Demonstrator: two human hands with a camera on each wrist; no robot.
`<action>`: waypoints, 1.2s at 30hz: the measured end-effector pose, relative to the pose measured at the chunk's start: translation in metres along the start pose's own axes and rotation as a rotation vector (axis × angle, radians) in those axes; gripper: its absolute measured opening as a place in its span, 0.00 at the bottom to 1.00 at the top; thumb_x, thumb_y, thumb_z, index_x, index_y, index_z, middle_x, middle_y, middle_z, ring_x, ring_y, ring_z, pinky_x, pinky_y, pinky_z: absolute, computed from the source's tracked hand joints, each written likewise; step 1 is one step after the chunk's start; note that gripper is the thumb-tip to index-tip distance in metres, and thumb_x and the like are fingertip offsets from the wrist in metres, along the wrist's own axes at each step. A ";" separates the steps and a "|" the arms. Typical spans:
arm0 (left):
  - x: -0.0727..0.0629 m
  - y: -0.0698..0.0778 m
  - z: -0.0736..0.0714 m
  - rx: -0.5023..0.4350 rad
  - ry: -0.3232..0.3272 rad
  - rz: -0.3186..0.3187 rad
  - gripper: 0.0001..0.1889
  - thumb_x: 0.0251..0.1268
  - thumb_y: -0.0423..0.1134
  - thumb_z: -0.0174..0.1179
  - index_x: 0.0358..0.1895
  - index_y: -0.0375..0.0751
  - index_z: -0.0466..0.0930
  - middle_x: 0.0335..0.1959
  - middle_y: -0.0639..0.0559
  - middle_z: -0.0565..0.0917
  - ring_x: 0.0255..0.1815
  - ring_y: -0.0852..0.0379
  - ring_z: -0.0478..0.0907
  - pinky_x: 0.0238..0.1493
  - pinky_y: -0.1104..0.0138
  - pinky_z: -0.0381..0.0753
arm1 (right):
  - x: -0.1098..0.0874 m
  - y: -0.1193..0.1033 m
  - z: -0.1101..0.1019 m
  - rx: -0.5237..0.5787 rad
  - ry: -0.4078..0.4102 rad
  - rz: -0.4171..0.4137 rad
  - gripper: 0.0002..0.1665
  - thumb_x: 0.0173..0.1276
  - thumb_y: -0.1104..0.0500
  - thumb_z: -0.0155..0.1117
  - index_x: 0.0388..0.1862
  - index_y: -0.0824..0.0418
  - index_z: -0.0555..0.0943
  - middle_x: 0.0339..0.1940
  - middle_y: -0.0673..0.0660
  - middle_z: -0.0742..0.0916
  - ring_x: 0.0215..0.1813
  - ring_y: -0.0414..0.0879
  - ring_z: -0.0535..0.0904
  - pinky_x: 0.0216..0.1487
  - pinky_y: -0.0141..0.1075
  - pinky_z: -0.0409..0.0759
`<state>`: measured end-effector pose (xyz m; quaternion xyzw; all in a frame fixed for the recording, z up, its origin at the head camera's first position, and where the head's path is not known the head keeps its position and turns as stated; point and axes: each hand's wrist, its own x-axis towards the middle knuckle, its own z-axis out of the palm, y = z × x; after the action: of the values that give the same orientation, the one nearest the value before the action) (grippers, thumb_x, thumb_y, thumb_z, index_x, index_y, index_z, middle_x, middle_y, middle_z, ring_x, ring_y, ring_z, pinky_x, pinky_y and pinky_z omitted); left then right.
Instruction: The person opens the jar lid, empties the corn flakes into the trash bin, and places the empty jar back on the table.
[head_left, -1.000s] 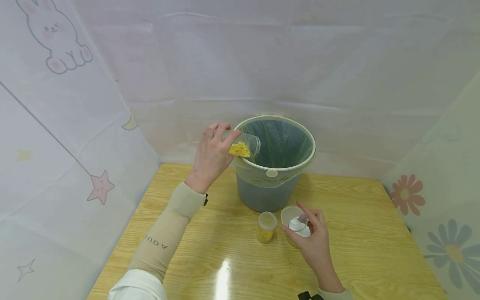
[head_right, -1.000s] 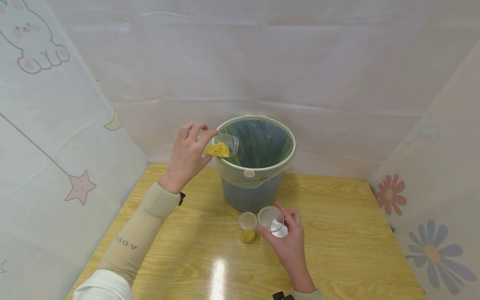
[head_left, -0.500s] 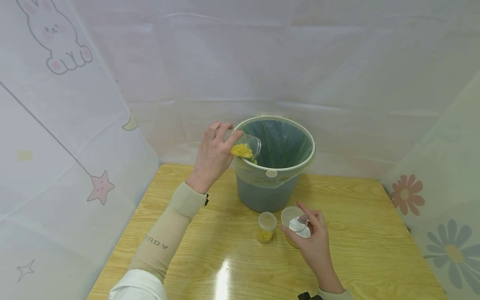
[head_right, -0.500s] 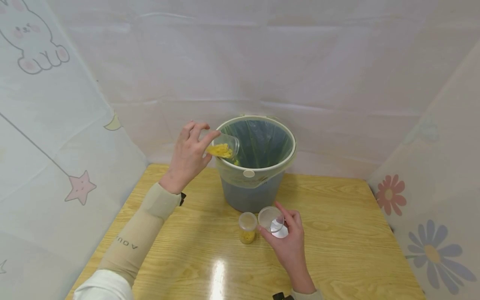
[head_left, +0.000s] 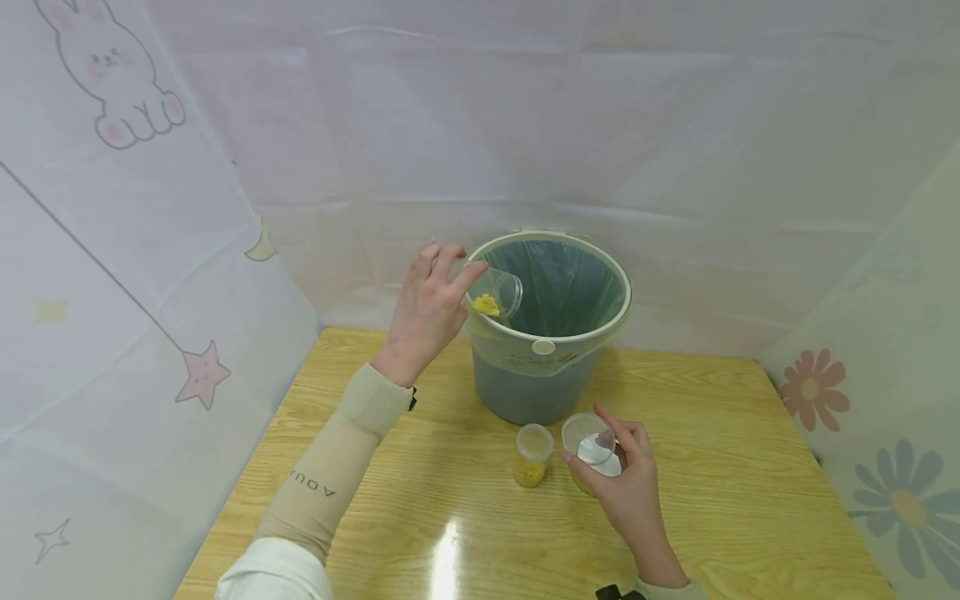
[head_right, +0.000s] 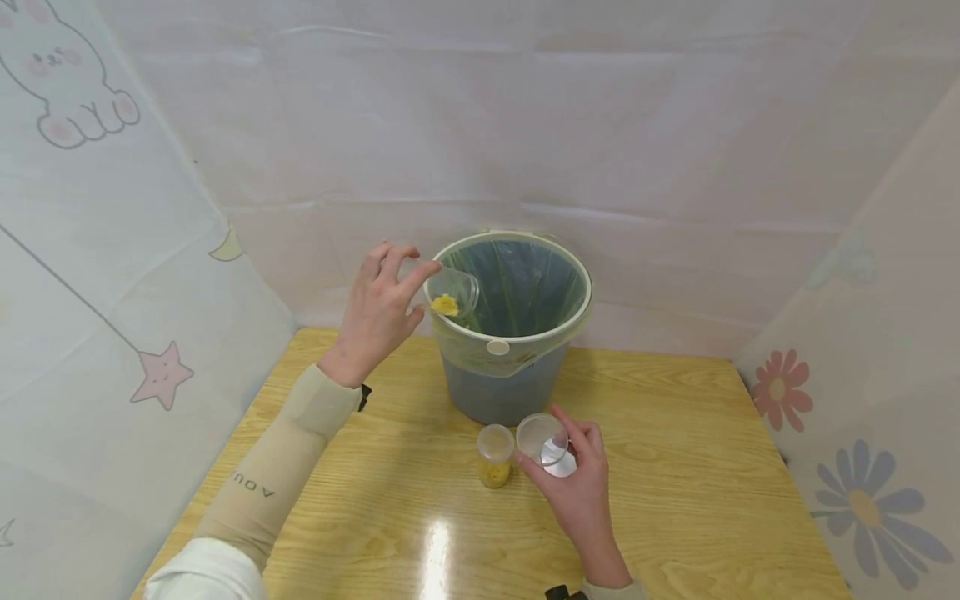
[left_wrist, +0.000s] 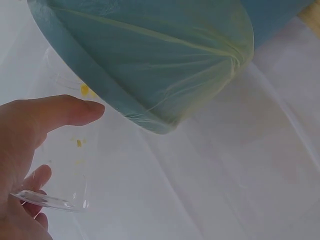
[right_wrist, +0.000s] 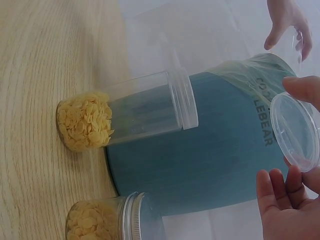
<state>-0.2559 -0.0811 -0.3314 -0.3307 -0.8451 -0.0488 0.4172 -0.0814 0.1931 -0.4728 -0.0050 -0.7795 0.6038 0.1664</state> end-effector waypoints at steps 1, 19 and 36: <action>0.000 0.000 0.000 -0.004 0.001 -0.002 0.29 0.47 0.22 0.61 0.57 0.44 0.80 0.55 0.41 0.73 0.59 0.39 0.66 0.77 0.56 0.50 | 0.000 0.000 0.000 -0.001 0.000 -0.002 0.47 0.49 0.72 0.83 0.70 0.56 0.77 0.50 0.59 0.73 0.55 0.46 0.67 0.60 0.25 0.68; 0.001 0.000 -0.007 -0.063 -0.057 -0.012 0.32 0.43 0.31 0.75 0.57 0.38 0.75 0.54 0.40 0.74 0.58 0.39 0.68 0.75 0.55 0.55 | 0.001 0.001 0.000 -0.027 -0.004 -0.015 0.47 0.50 0.72 0.83 0.71 0.56 0.77 0.49 0.58 0.73 0.53 0.46 0.68 0.60 0.24 0.68; 0.004 0.001 -0.011 -0.216 0.006 -0.015 0.41 0.38 0.52 0.85 0.55 0.33 0.77 0.50 0.42 0.78 0.52 0.43 0.71 0.60 0.56 0.69 | -0.002 0.002 0.002 -0.025 0.011 -0.035 0.47 0.48 0.74 0.83 0.69 0.57 0.78 0.48 0.55 0.74 0.53 0.46 0.69 0.59 0.26 0.70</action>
<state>-0.2497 -0.0819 -0.3217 -0.3670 -0.8362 -0.1437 0.3813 -0.0809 0.1916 -0.4756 0.0035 -0.7860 0.5911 0.1811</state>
